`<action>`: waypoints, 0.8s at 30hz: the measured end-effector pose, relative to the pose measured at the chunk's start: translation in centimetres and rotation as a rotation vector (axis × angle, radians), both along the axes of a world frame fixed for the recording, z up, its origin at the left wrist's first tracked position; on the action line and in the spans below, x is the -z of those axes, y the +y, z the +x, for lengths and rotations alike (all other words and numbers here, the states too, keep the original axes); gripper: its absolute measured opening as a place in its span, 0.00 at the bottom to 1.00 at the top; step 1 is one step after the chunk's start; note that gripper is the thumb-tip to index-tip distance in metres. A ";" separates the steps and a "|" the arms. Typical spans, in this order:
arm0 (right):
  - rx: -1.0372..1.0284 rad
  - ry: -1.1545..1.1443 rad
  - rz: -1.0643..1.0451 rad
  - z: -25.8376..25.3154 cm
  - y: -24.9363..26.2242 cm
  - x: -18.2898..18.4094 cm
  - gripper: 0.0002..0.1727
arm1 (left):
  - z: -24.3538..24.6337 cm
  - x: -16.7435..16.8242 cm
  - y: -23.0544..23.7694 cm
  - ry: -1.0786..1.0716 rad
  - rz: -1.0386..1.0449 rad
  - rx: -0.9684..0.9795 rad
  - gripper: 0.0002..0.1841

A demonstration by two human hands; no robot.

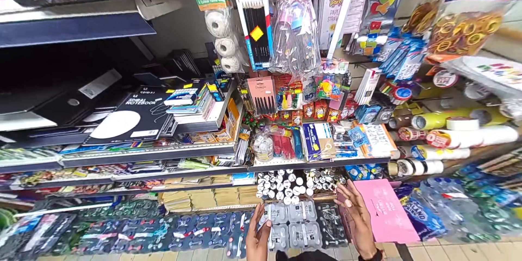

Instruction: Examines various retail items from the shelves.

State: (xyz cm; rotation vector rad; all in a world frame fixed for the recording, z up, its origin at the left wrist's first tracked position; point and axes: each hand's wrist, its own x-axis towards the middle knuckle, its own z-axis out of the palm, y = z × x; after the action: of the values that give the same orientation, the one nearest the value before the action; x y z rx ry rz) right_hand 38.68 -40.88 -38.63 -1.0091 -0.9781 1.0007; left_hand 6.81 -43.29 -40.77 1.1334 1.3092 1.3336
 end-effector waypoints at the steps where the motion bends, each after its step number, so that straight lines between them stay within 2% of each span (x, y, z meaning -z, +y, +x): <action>1: 0.001 0.008 0.000 0.0 0.1 0.0 0.45 | 0.1 0.1 0.0 -0.005 0.001 -0.001 0.35; 15: -0.014 0.015 -0.019 -0.7 -1.0 0.5 0.43 | 0.5 0.2 0.8 -0.064 0.019 0.036 0.36; 24: 0.012 0.041 -0.025 -0.7 -1.0 0.4 0.49 | 0.7 0.9 0.7 -0.121 -0.007 0.036 0.36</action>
State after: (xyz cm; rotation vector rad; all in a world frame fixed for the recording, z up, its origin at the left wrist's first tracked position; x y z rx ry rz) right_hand 38.01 -41.89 -39.04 -1.0102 -0.9272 1.0224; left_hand 7.51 -42.58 -41.65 1.0499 1.1999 1.3488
